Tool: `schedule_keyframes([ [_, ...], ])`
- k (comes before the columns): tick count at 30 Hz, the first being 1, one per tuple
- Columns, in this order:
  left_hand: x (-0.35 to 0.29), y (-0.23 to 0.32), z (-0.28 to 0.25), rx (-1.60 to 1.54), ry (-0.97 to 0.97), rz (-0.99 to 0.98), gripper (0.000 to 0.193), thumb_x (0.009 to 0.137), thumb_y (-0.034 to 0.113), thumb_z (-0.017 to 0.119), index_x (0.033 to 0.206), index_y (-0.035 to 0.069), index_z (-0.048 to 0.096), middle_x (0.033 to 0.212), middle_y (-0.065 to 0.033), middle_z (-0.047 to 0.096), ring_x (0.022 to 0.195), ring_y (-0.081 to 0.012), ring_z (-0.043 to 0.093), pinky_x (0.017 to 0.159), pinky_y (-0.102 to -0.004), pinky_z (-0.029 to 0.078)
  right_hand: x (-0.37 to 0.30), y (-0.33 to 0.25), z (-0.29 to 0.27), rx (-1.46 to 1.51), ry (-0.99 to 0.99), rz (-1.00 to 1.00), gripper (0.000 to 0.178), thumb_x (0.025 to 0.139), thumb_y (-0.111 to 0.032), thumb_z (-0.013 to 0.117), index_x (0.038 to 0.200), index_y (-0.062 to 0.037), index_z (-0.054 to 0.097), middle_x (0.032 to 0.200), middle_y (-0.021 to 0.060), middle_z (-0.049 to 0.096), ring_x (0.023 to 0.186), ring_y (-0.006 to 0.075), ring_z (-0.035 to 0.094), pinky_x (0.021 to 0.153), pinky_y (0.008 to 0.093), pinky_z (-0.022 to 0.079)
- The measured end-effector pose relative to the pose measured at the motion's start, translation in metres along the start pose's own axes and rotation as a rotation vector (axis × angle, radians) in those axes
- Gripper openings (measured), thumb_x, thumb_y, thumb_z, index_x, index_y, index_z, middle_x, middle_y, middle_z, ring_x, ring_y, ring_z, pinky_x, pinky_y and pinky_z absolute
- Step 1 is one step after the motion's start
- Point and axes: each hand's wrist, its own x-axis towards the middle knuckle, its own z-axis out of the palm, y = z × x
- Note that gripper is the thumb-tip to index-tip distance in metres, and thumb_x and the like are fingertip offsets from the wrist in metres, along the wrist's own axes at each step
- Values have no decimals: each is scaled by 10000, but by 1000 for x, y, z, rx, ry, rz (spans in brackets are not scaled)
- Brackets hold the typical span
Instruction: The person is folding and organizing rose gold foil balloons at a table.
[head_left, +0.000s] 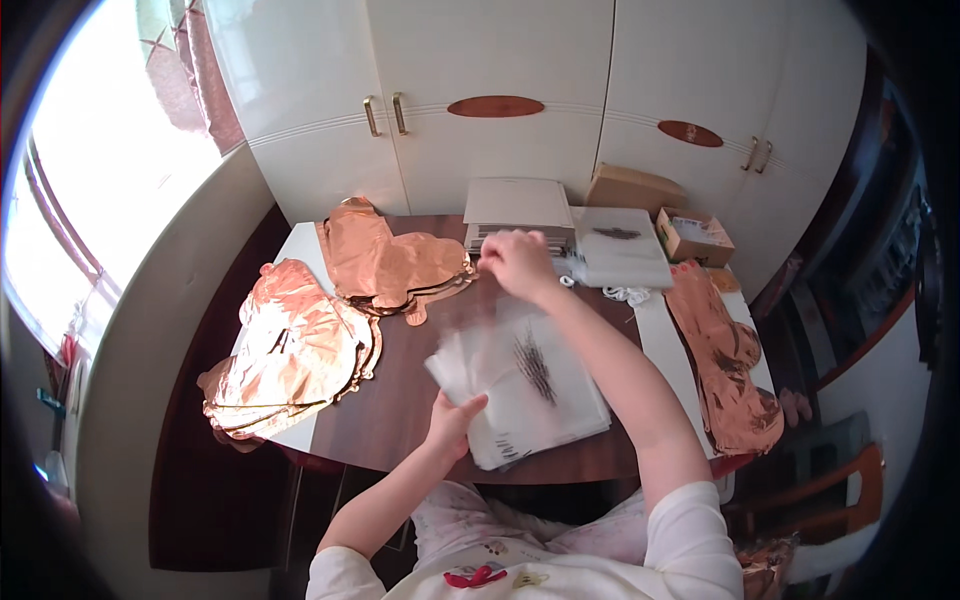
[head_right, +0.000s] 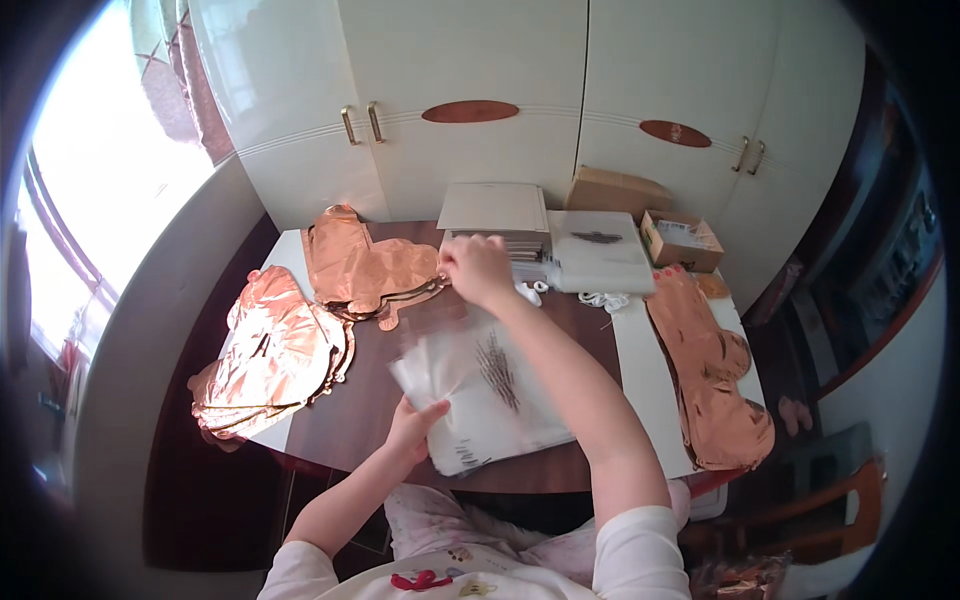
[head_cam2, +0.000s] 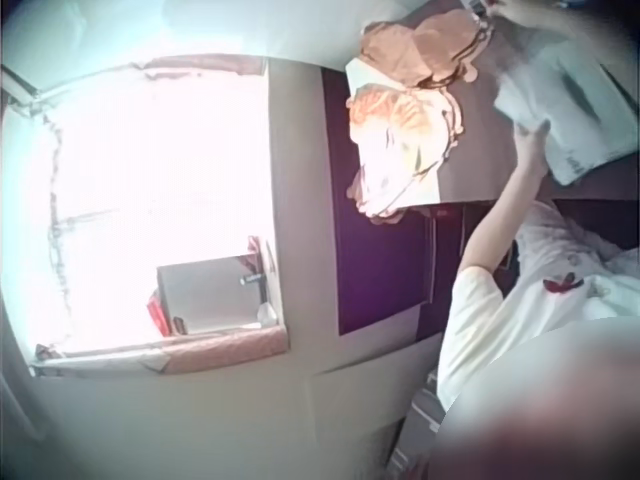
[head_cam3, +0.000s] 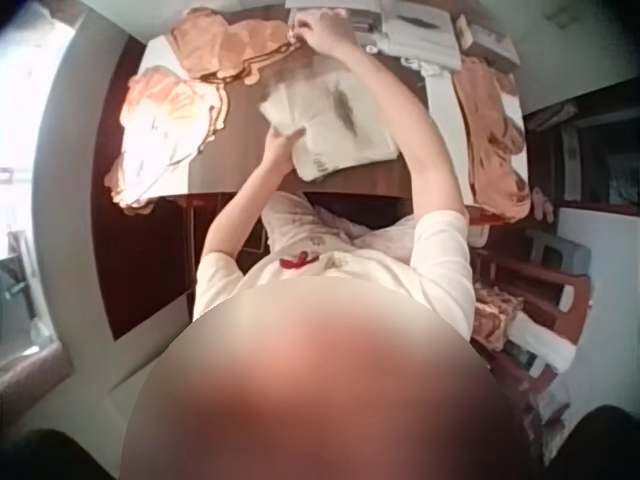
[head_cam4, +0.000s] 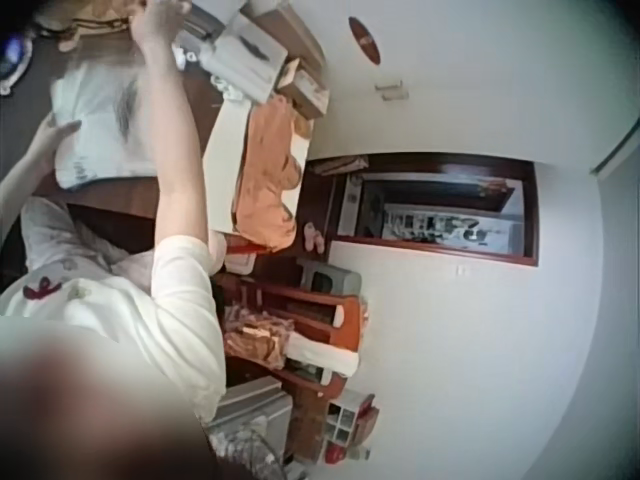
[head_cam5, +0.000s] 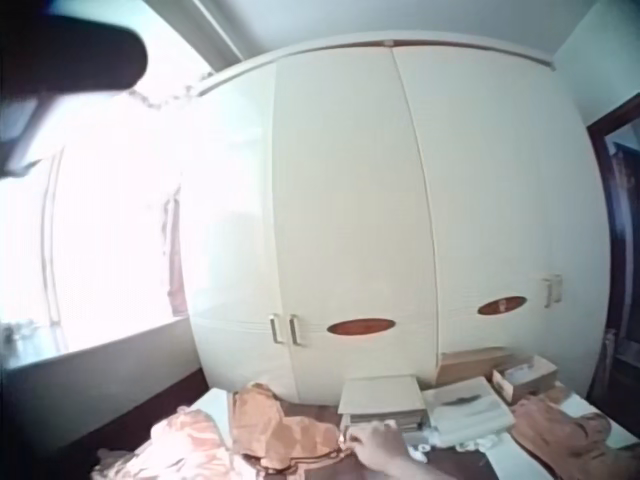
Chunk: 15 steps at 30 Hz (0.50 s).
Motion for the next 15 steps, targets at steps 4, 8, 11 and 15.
schedule_keyframes([
  [4,0,-4,0,28,-19,4,425,781,-53,576,1166,26,413,1079,-126,548,959,-256,572,799,-396,501,24,11,-32,236,311,39,118,790,-199,617,762,-89,584,647,57,620,569,204,590,528,315,449],
  [8,3,-6,0,36,-34,-12,424,782,-57,567,1169,27,416,1083,-130,548,957,-258,575,800,-399,501,23,27,-80,345,368,112,84,859,-105,546,854,-23,526,733,40,610,605,85,572,511,229,456],
  [11,1,-4,-2,-23,-22,-29,408,790,-56,552,1166,30,421,1080,-127,550,952,-261,578,805,-403,501,-19,11,-106,906,390,432,278,830,-49,539,1080,-38,420,906,90,574,669,163,609,555,253,501],
  [15,-7,0,0,-60,-27,-30,405,806,-54,539,1176,35,402,1099,-124,539,987,-261,561,832,-405,488,-114,-5,-89,1406,296,883,231,797,51,503,996,-43,434,923,71,509,797,230,605,742,317,541],
])
